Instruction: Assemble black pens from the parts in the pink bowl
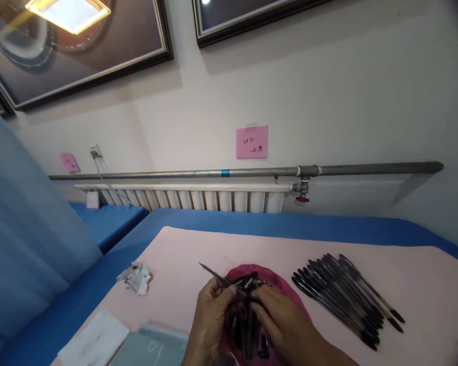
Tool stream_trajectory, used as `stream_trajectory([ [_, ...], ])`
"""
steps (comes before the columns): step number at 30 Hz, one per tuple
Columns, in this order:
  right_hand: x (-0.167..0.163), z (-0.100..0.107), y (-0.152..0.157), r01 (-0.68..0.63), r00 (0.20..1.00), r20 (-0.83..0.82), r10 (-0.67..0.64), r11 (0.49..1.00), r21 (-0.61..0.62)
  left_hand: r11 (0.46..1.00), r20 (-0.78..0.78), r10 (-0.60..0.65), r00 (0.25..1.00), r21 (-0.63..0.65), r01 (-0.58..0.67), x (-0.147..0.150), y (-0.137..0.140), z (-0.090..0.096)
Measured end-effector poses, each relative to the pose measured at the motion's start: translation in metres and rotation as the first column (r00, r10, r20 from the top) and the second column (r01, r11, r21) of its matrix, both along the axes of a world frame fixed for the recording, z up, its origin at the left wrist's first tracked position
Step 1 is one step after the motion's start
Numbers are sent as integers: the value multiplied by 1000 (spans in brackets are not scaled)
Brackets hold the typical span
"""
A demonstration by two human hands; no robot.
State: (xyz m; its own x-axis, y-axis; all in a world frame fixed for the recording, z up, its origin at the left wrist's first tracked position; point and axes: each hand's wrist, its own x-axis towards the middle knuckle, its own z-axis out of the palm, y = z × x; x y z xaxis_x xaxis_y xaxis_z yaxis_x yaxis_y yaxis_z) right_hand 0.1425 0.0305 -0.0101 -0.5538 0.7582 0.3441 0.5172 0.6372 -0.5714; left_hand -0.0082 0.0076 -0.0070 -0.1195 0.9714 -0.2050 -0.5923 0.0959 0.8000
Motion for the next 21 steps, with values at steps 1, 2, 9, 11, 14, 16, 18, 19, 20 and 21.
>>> stream_trajectory([
  [1, 0, 0, 0, 3, 1000, 1, -3, 1000, -15, 1000, -12, -1, 1000, 2, 1, 0, 0, 0],
  [2, -1, 1, 0, 8, 1000, 5, -8, 1000, -25, 1000, -25, -2, 1000, 4, 2, 0, 0, 0],
  [9, -1, 2, -1, 23, 998, 48, -27, 997, 77, 1000, -92, 17, 996, 21, -15, 1, 0, -2],
  [11, -1, 2, -1, 13, 1000, 20, -14, 998, 57, 999, -102, 19, 995, 29, -16, 2, 0, -1],
  [14, -3, 2, -1, 2, 997, -72, -9, 996, -93, 999, -121, 15, 993, 43, -9, 2, -1, 0],
  [16, -5, 3, -1, -34, 990, -141, 0, 971, -237, 999, -129, 6, 992, 36, -1, 2, -2, 1],
  [18, -5, 5, 0, -71, 983, -185, 10, 942, -328, 1000, -136, 0, 991, 26, 3, 1, -3, 3],
  [19, -5, 7, 0, -77, 980, -198, 9, 938, -338, 1000, -138, 4, 990, 22, -1, -1, -3, 5],
  [20, -3, 9, 2, -70, 978, -210, -1, 942, -329, 1000, -142, 14, 990, 21, -11, -3, -3, 7],
  [21, -1, 13, 4, -49, 975, -223, -22, 951, -306, 1000, -143, 25, 989, 21, -22, -6, -3, 10],
])
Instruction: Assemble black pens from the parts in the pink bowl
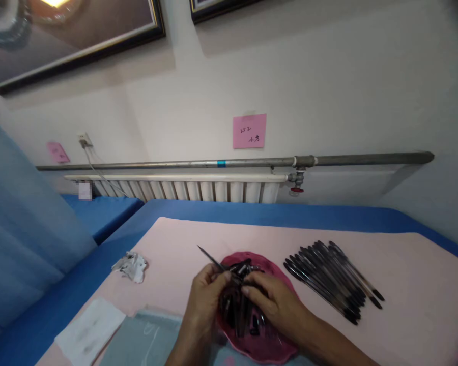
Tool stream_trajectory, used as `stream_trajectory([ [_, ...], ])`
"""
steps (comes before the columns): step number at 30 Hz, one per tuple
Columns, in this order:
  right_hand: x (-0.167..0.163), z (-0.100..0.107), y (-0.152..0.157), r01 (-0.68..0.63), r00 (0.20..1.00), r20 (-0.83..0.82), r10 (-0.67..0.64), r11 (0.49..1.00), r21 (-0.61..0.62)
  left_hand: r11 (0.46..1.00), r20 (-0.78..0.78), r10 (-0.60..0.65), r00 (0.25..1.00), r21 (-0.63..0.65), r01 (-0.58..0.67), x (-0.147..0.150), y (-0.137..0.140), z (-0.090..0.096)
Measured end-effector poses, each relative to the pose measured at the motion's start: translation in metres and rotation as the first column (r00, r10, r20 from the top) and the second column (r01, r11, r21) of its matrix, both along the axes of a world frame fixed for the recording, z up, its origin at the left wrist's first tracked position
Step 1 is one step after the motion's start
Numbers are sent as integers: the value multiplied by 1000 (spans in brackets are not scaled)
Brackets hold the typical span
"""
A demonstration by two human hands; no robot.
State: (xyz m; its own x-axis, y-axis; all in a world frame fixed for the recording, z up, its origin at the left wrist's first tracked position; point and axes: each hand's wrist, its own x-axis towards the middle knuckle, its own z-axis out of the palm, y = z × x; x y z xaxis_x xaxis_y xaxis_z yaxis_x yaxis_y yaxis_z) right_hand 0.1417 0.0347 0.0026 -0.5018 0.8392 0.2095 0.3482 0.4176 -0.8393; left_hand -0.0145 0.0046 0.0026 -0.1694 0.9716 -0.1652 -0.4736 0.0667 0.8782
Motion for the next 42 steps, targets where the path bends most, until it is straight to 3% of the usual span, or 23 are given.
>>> stream_trajectory([
  [4, 17, 15, 14, 178, 984, -43, -175, 982, 59, 991, -37, 129, 991, -15, -129, -14, 2, 10],
  [7, 27, 21, 22, 246, 969, -3, -247, 965, 95, 987, -13, 152, 988, -43, -152, -19, 2, 13],
  [14, 27, 6, 24, 71, 983, 160, -92, 989, 132, 995, -38, 90, 995, -33, -91, -21, 0, 9],
  [19, 31, 2, 25, -58, 929, 365, -53, 956, 286, 993, -43, 96, 994, -68, -98, -27, 1, 7],
  [21, 35, 4, 27, -70, 902, 423, -84, 939, 338, 991, -53, 96, 994, -90, -101, -28, 2, 7],
  [25, 45, 5, 37, 28, 863, 438, -251, 890, 455, 986, -90, 101, 991, -120, -111, -27, 2, 7],
  [29, 50, -2, 44, -22, 832, 469, -297, 827, 562, 985, -98, 89, 991, -138, -102, -25, 2, 7],
  [32, 43, -4, 38, -70, 872, 427, -239, 803, 592, 984, -105, 81, 991, -150, -96, -24, 3, 6],
  [35, 26, -3, 22, -171, 913, 400, -72, 826, 537, 985, -109, 74, 991, -148, -89, -24, 3, 6],
  [39, 5, -6, 3, -361, 858, 498, 122, 833, 418, 987, -98, 59, 993, -144, -73, -23, 3, 6],
  [42, -2, -10, 0, -450, 799, 569, 192, 819, 355, 988, -96, 56, 994, -139, -69, -21, 3, 6],
])
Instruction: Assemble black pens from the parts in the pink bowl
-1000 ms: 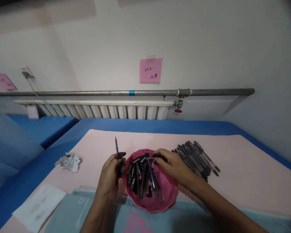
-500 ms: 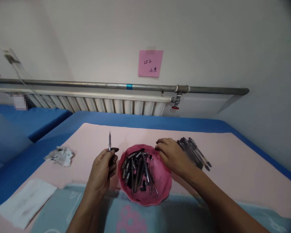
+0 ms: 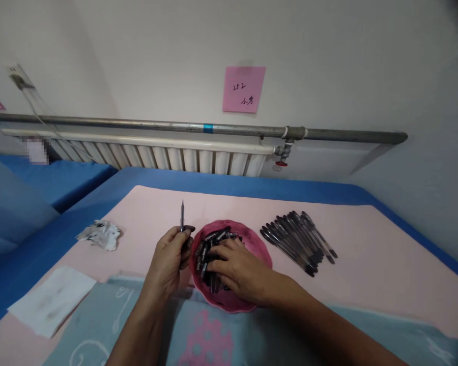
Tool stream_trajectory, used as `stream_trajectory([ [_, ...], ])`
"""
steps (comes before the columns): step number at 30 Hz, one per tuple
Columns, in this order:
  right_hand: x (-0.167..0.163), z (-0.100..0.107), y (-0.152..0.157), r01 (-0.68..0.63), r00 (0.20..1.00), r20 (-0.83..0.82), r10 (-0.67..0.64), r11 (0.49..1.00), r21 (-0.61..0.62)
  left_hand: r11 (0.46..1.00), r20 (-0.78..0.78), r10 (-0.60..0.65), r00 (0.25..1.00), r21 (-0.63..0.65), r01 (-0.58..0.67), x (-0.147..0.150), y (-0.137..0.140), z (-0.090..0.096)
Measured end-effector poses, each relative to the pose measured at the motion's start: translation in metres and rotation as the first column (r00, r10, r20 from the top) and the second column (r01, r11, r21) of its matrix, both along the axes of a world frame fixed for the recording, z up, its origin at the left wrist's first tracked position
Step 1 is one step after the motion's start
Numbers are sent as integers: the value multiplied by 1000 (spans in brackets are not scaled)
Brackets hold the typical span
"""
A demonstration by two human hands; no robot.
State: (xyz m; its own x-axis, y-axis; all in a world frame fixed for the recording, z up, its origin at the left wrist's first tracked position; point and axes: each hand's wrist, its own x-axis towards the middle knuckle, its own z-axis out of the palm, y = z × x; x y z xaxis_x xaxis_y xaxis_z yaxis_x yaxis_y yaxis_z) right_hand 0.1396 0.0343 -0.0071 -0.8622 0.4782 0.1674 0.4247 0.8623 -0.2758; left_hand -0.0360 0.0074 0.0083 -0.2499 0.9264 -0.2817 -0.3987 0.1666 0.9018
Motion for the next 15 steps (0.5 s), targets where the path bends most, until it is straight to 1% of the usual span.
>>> stream_trajectory([
  [2, 1, -2, 2, 11, 999, 37, -12, 1000, 10, 1000, -1, 1, 1000, -3, -1, 1, 0, 0],
  [5, 5, -4, 7, 91, 994, 66, -93, 995, 31, 1000, -2, 0, 1000, -10, 0, 1, 1, 1],
  [7, 8, -4, 8, 129, 989, 70, -131, 991, 32, 1000, -4, -2, 1000, -10, 2, 1, 2, 1],
  [9, 8, -3, 7, 140, 988, 58, -142, 990, 36, 1000, -8, -2, 1000, -5, 2, 1, 2, 0],
  [12, 4, 0, 3, 66, 996, 53, -67, 998, 20, 1000, -6, -5, 1000, -2, 5, 1, 2, -1],
  [15, -3, 1, -3, -25, 994, 105, 25, 1000, 0, 1000, 8, -8, 1000, 0, 8, 2, 2, -2],
])
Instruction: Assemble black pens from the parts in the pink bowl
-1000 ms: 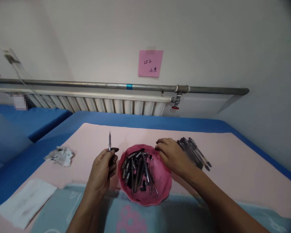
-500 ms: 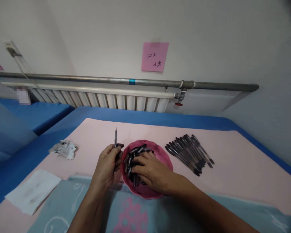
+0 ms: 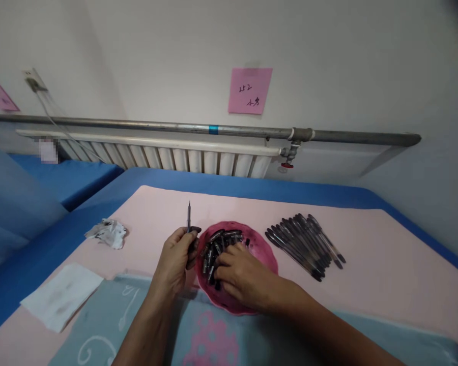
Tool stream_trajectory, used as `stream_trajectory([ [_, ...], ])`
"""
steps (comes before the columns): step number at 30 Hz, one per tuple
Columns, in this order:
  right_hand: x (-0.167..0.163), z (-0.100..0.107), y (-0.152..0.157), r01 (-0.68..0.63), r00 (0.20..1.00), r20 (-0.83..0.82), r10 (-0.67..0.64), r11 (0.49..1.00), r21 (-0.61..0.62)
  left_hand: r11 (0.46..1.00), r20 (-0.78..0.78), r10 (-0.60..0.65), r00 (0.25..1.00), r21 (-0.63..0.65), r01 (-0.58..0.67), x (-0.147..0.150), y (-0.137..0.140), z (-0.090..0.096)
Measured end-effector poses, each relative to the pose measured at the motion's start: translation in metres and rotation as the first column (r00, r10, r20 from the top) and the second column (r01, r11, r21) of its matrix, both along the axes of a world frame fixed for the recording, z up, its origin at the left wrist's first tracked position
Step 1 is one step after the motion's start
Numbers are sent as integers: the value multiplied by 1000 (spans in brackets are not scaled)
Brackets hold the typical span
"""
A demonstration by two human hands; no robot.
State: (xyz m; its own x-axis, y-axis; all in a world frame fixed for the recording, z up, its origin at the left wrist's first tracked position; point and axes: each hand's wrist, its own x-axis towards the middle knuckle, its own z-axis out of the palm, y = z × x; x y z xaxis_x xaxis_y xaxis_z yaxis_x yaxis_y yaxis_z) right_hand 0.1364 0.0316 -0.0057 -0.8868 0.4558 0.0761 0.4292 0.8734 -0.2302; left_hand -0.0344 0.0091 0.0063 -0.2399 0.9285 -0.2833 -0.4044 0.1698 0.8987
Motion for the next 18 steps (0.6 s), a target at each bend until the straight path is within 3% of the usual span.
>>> stream_trajectory([
  [6, -10, -1, -7, -28, 998, 66, 20, 992, 120, 1000, -8, -15, 1000, -14, 15, 3, -1, 0],
  [10, -12, -3, -9, -42, 998, 51, 37, 993, 108, 998, -27, -58, 998, -39, 57, 6, -1, 2],
  [13, -9, 0, -7, -32, 999, -26, 32, 999, -8, 995, -83, -97, 992, -4, 97, 6, -3, 5],
  [15, -4, 5, -3, 32, 984, -171, -56, 990, -140, 992, -114, -122, 986, 11, 124, 7, -5, 6],
  [17, 2, 12, 3, 126, 886, -388, -254, 937, -325, 986, -131, -165, 978, 1, 166, 8, -7, 7],
  [18, 5, 15, 7, 159, 785, -489, -379, 888, -432, 981, -140, -195, 971, -8, 196, 9, -8, 7],
])
